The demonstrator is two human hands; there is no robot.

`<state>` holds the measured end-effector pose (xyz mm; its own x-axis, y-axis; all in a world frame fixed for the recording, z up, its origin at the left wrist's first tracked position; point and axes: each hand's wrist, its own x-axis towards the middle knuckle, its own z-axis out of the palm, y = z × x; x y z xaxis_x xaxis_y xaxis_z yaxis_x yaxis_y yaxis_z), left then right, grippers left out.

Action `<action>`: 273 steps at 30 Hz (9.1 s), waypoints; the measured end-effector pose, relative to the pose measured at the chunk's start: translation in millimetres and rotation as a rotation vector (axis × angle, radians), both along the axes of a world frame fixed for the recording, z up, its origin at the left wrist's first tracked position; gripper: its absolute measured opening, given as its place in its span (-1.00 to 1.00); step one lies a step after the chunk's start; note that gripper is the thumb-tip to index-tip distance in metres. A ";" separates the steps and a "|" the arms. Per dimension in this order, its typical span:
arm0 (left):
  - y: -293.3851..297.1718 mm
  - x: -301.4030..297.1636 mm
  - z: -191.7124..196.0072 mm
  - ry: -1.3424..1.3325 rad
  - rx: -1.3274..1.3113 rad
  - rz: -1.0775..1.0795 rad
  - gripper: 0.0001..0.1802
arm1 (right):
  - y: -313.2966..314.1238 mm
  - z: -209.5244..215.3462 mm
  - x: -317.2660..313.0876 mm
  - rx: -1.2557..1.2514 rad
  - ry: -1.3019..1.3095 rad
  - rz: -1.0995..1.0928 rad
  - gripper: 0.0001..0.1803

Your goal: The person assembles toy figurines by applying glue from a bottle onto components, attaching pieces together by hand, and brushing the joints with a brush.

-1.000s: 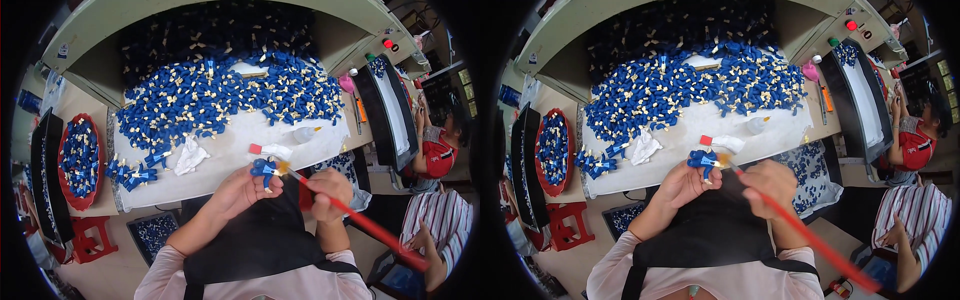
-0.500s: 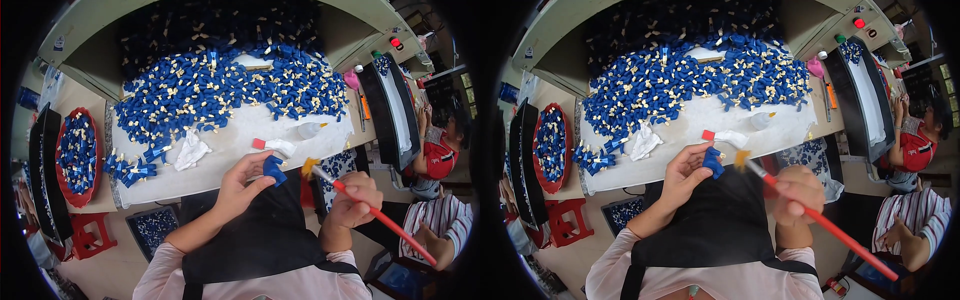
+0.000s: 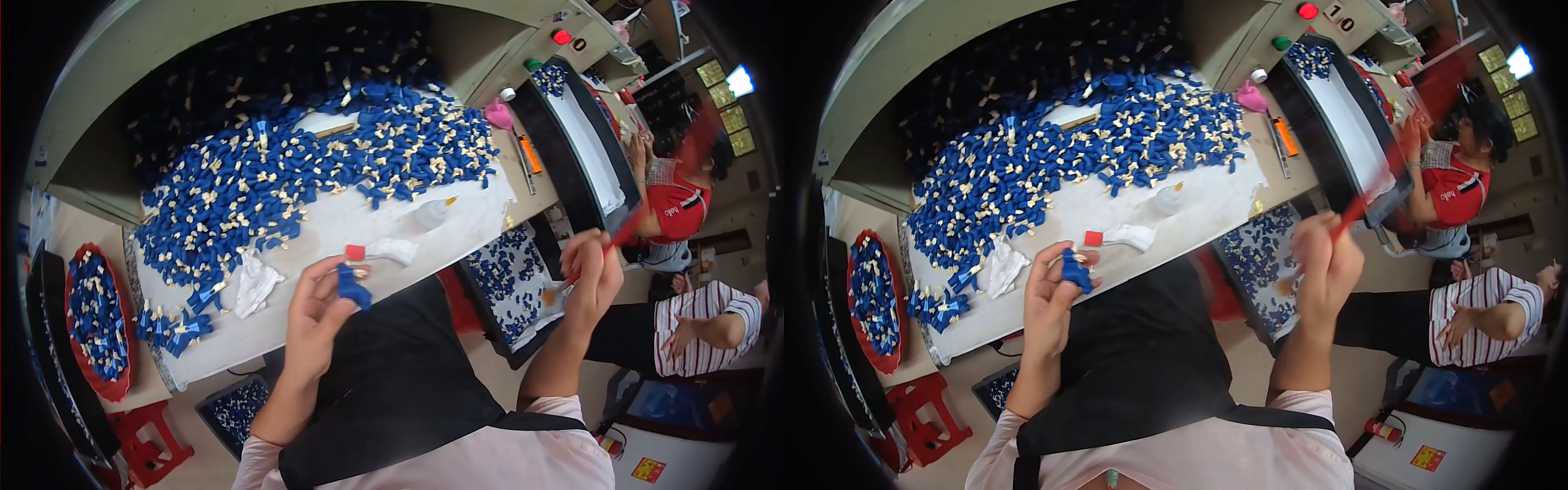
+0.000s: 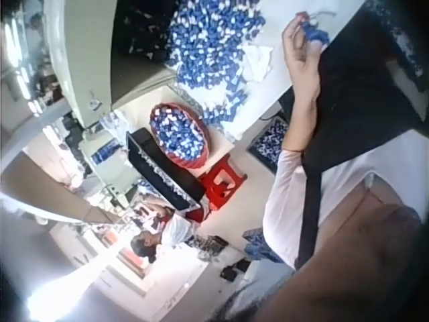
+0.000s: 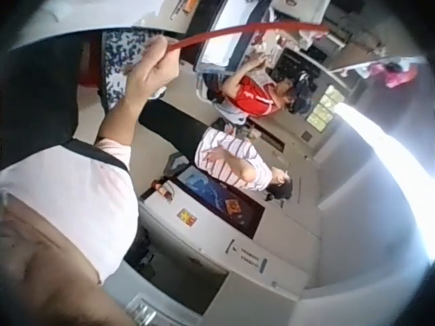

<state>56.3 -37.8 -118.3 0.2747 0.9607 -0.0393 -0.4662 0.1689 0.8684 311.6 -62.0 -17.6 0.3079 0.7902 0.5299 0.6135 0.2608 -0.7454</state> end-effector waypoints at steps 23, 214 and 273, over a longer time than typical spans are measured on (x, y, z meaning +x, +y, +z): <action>-2.2 -29.5 2.4 -0.284 -0.249 0.098 -0.64 | 123.4 -102.3 78.7 -0.494 -0.586 -0.437 -0.57; 8.5 -214.4 45.3 1.506 1.269 0.720 -0.73 | 67.2 -99.4 -251.6 0.045 -0.122 0.800 -0.57; -13.1 -55.0 -10.3 -0.475 -0.241 0.115 -0.84 | 40.2 -81.3 -167.9 0.003 0.087 0.589 -0.69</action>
<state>1.3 -51.0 -128.7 0.2098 0.9648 -0.1588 -0.8251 0.2618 0.5007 143.7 -21.8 -98.9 -0.1393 0.8399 0.5246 0.3018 0.5406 -0.7853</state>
